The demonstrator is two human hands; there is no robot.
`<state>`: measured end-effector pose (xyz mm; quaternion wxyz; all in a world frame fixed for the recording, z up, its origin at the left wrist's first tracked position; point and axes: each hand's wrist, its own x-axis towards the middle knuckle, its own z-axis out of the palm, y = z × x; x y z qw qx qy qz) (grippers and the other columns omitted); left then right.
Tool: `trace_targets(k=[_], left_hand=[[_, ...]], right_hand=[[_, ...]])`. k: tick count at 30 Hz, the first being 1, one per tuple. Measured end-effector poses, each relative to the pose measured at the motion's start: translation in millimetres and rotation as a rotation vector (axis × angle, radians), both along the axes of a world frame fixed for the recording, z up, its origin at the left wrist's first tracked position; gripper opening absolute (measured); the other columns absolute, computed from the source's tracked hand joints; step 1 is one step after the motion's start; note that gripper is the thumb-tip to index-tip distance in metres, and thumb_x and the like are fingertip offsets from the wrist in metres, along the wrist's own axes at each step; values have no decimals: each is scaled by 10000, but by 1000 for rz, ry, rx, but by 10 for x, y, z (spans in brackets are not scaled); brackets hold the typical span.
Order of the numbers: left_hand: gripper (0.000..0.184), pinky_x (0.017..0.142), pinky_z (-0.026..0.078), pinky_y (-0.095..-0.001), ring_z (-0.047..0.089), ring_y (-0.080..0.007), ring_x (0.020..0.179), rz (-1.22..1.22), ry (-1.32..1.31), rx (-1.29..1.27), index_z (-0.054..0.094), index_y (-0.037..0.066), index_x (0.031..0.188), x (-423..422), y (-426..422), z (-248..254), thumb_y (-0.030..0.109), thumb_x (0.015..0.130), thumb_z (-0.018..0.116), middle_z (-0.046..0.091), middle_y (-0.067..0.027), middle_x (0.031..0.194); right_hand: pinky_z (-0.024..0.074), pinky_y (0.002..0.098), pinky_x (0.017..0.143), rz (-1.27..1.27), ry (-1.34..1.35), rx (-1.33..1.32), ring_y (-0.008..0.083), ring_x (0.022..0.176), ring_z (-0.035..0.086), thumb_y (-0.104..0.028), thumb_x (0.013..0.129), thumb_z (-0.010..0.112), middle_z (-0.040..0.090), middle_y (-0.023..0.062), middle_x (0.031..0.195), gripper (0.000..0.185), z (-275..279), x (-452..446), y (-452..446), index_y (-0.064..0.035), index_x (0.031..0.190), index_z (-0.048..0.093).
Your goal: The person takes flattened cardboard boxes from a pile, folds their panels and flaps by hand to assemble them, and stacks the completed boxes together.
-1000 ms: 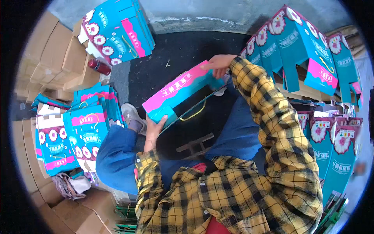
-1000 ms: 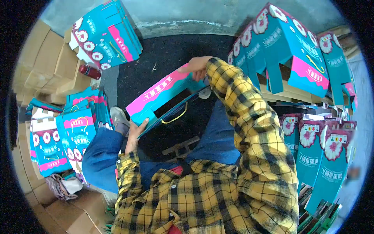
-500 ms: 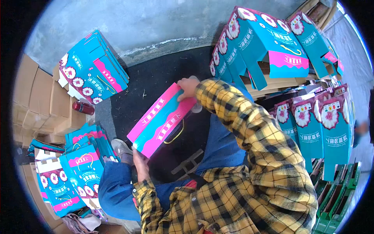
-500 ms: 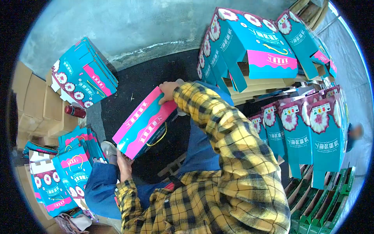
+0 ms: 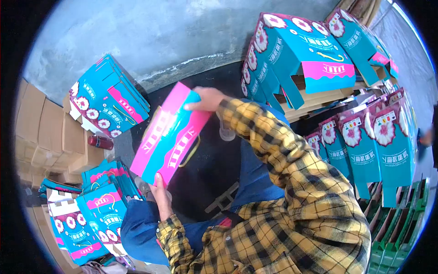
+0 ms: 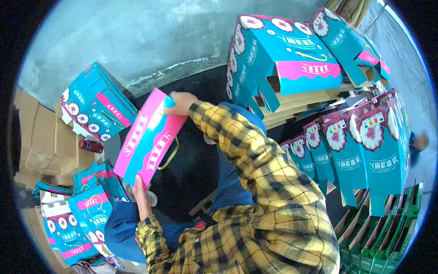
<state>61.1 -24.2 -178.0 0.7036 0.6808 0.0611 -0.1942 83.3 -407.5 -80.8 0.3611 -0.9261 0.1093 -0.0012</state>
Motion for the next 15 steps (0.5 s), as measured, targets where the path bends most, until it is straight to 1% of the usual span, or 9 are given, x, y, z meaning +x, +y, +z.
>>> trace_targets(k=[2, 4, 6, 8, 10, 11, 12, 14, 15], left_hand=[[589, 1027, 356, -396, 477, -221, 1203, 33, -216, -75, 369, 17, 1356, 16, -175, 203, 339, 928, 611, 480, -121, 1328], [511, 1027, 344, -336, 473, -195, 1186, 87, -484, 52, 379, 1, 1345, -46, -413, 605, 263, 953, 574, 484, -135, 1312], [442, 975, 390, -327, 515, -175, 1109, 62, -519, 81, 415, -11, 1283, 62, -561, 734, 210, 939, 582, 529, -121, 1228], [238, 805, 451, -304, 550, -159, 928, -201, -701, 189, 542, 1, 1125, 182, -820, 904, 134, 929, 540, 586, -67, 1020], [116, 745, 439, -310, 527, -136, 828, -136, -801, -4, 572, 1, 985, 55, -1468, 1329, 58, 883, 576, 571, -19, 877], [154, 773, 442, -310, 533, -140, 849, -197, -799, -110, 569, 3, 1004, 6, -1755, 1504, 49, 862, 604, 575, -28, 911], [199, 800, 446, -310, 539, -144, 871, -258, -797, -217, 566, 4, 1024, -24, -2022, 1656, 40, 841, 633, 579, -37, 946], [299, 868, 438, -315, 548, -161, 941, -345, -1032, -77, 530, 6, 1083, -153, -2533, 1963, 62, 825, 670, 586, -65, 1013], [484, 914, 429, -339, 546, -235, 1027, -403, -1048, -121, 455, -16, 1209, -200, -2801, 2023, 107, 813, 704, 561, -142, 1111]], right_hand=[[473, 433, 866, -40, -376, 104, 369, 1022, 604, -587, 748, 667, 635, 202, 1072, 663, 729, -370, 59, -50, 1133, 605], [429, 429, 966, -112, -660, 55, 373, 1143, 542, -486, 777, 704, 579, 221, 1204, 711, 1114, -783, 45, -13, 1272, 513], [382, 418, 1030, -164, -793, -39, 365, 1227, 483, -385, 750, 769, 514, 212, 1309, 737, 1549, -1272, 28, -18, 1314, 471], [355, 400, 1057, -253, -869, -17, 328, 1253, 476, -280, 731, 799, 508, 187, 1331, 763, 1787, -1750, -104, -22, 1353, 441], [348, 366, 1060, -326, -996, -41, 258, 1251, 468, -163, 737, 756, 483, 151, 1360, 749, 1921, -2113, -316, -13, 1385, 411], [345, 345, 1059, -481, -1007, 123, 227, 1233, 465, -132, 745, 735, 481, 145, 1342, 748, 1811, -2315, -509, 14, 1392, 389], [387, 331, 1022, -536, -1060, -23, 208, 1174, 499, -119, 799, 694, 495, 132, 1304, 721, 1864, -2459, -667, 25, 1412, 342], [458, 291, 910, -624, -1123, 102, 162, 1061, 539, -118, 896, 624, 517, 90, 1231, 655, 1855, -2796, -1056, 13, 1438, 280], [443, 297, 923, -670, -1153, 103, 168, 1066, 536, -159, 912, 622, 521, 90, 1230, 635, 1803, -2953, -1310, 13, 1430, 298]])
